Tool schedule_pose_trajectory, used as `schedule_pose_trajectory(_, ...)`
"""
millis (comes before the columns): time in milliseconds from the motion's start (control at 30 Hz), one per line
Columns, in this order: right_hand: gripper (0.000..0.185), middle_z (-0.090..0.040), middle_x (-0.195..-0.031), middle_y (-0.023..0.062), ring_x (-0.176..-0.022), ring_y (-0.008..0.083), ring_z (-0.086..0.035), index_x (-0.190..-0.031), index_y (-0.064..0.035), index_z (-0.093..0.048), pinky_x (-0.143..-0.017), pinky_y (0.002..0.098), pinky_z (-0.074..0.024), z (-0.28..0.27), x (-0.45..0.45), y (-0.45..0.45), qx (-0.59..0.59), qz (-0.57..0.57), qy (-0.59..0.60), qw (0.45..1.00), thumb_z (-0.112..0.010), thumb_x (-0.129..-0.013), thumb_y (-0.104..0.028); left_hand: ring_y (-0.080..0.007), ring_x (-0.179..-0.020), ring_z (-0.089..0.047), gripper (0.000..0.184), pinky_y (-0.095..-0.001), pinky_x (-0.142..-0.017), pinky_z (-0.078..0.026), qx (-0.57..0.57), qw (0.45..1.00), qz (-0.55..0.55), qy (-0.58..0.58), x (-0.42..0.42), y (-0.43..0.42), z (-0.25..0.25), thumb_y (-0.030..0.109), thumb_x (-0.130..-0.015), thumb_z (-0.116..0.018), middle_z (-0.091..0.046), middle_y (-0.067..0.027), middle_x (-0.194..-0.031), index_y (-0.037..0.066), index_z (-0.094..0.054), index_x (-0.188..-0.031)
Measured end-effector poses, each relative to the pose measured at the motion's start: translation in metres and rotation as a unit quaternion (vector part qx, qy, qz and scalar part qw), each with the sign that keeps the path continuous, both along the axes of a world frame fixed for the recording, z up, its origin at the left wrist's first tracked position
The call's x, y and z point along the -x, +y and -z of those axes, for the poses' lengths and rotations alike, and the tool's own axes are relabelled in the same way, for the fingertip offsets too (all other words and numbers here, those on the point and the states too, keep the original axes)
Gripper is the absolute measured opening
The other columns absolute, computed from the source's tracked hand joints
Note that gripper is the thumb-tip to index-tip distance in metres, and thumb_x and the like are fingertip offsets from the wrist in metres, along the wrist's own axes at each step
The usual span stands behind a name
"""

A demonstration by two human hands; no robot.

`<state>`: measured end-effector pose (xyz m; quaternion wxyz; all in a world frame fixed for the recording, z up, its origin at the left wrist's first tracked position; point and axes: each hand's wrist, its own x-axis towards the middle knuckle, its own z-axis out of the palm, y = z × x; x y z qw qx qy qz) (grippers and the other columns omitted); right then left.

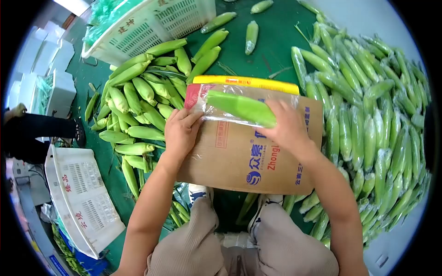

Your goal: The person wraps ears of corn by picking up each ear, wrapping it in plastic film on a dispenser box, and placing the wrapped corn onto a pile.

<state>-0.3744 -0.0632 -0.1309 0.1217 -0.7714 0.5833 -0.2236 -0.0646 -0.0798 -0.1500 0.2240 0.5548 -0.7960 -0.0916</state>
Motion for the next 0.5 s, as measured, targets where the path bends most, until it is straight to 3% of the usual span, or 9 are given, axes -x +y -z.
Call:
schedule_pose_trajectory(133, 0.059, -0.064, -0.099, 0.0133, -0.091, 0.0355, -0.066, -0.117, -0.0081, -0.062, -0.077, 0.0469, -0.0544, -0.009, 0.005, 0.029, -0.041, -0.022, 0.071, 0.996, -0.087, -0.073, -0.040, -0.0327, -0.075, -0.072, 0.015, -0.0374, -0.067, -0.056, 0.058, 0.993, -0.054, 0.089, -0.005, 0.028, -0.001, 0.003, -0.092, -0.070, -0.072, -0.0135, -0.084, 0.005, -0.074, -0.106)
schedule_pose_trajectory(167, 0.059, -0.064, -0.098, 0.0129, -0.089, 0.0350, -0.066, -0.116, -0.0081, -0.062, -0.076, 0.0466, -0.0545, -0.006, 0.005, 0.037, -0.056, -0.024, 0.086, 0.994, -0.087, -0.073, -0.040, -0.0259, -0.085, -0.075, 0.014, -0.0321, -0.075, -0.057, 0.061, 0.984, -0.045, 0.162, -0.006, 0.046, 0.001, -0.001, -0.096, -0.065, -0.075, -0.0144, -0.093, 0.002, -0.073, -0.108)
schedule_pose_trajectory(233, 0.059, -0.064, -0.095, 0.0107, -0.089, 0.0312, -0.067, -0.113, -0.0087, -0.062, -0.078, 0.0431, -0.0546, 0.006, -0.002, 0.053, -0.027, -0.084, 0.075, 0.993, -0.087, -0.072, -0.042, -0.0202, -0.095, -0.075, 0.014, -0.0298, -0.084, -0.057, 0.020, 0.929, -0.117, 0.351, 0.015, 0.073, -0.008, -0.003, -0.099, -0.060, -0.077, -0.0152, -0.102, -0.002, -0.071, -0.108)
schedule_pose_trajectory(267, 0.059, -0.064, -0.094, 0.0102, -0.089, 0.0304, -0.067, -0.112, -0.0087, -0.062, -0.078, 0.0424, -0.0546, 0.008, -0.012, 0.061, -0.021, -0.106, 0.065, 0.992, -0.087, -0.072, -0.043, -0.0200, -0.099, -0.073, 0.016, -0.0285, -0.090, -0.055, 0.008, 0.923, -0.116, 0.367, 0.024, 0.083, -0.015, -0.003, -0.101, -0.057, -0.076, -0.0147, -0.107, -0.004, -0.070, -0.110)
schedule_pose_trajectory(300, 0.059, -0.064, -0.094, 0.0098, -0.090, 0.0296, -0.067, -0.112, -0.0088, -0.062, -0.079, 0.0416, -0.0545, 0.007, -0.019, 0.069, -0.016, -0.126, 0.062, 0.990, -0.087, -0.072, -0.044, -0.0262, -0.106, -0.072, 0.020, -0.0337, -0.094, -0.055, 0.025, 0.961, -0.070, 0.268, 0.031, 0.091, -0.024, -0.003, -0.099, -0.059, -0.075, -0.0162, -0.113, -0.004, -0.067, -0.118)
schedule_pose_trajectory(367, 0.061, -0.062, -0.105, 0.0108, -0.099, 0.0295, -0.064, -0.115, -0.0077, -0.062, -0.086, 0.0421, -0.0529, 0.002, -0.019, 0.070, -0.065, -0.150, 0.100, 0.981, -0.084, -0.074, -0.048, -0.0322, -0.117, -0.067, 0.030, -0.0444, -0.102, -0.052, 0.023, 0.985, 0.113, 0.132, 0.043, 0.090, -0.013, -0.001, -0.095, -0.065, -0.070, -0.0174, -0.126, -0.001, -0.065, -0.125)
schedule_pose_trajectory(400, 0.063, -0.061, -0.108, 0.0113, -0.102, 0.0300, -0.063, -0.118, -0.0070, -0.062, -0.088, 0.0427, -0.0522, -0.004, -0.019, 0.066, -0.064, -0.154, 0.109, 0.980, -0.084, -0.075, -0.049, -0.0345, -0.124, -0.062, 0.034, -0.0516, -0.106, -0.047, 0.060, 0.986, 0.147, 0.047, 0.050, 0.087, -0.013, 0.012, -0.095, -0.067, -0.065, -0.0166, -0.134, 0.002, -0.065, -0.127)
schedule_pose_trajectory(500, 0.075, -0.057, -0.121, 0.0128, -0.115, 0.0329, -0.057, -0.131, -0.0045, -0.058, -0.098, 0.0465, -0.0475, -0.016, -0.025, 0.057, -0.006, -0.092, 0.070, 0.993, -0.081, -0.077, -0.052, -0.0324, -0.124, -0.060, 0.038, -0.0516, -0.108, -0.043, -0.007, 0.988, 0.151, -0.010, 0.060, 0.061, -0.024, 0.028, -0.097, -0.065, -0.065, -0.0140, -0.132, 0.006, -0.066, -0.128)
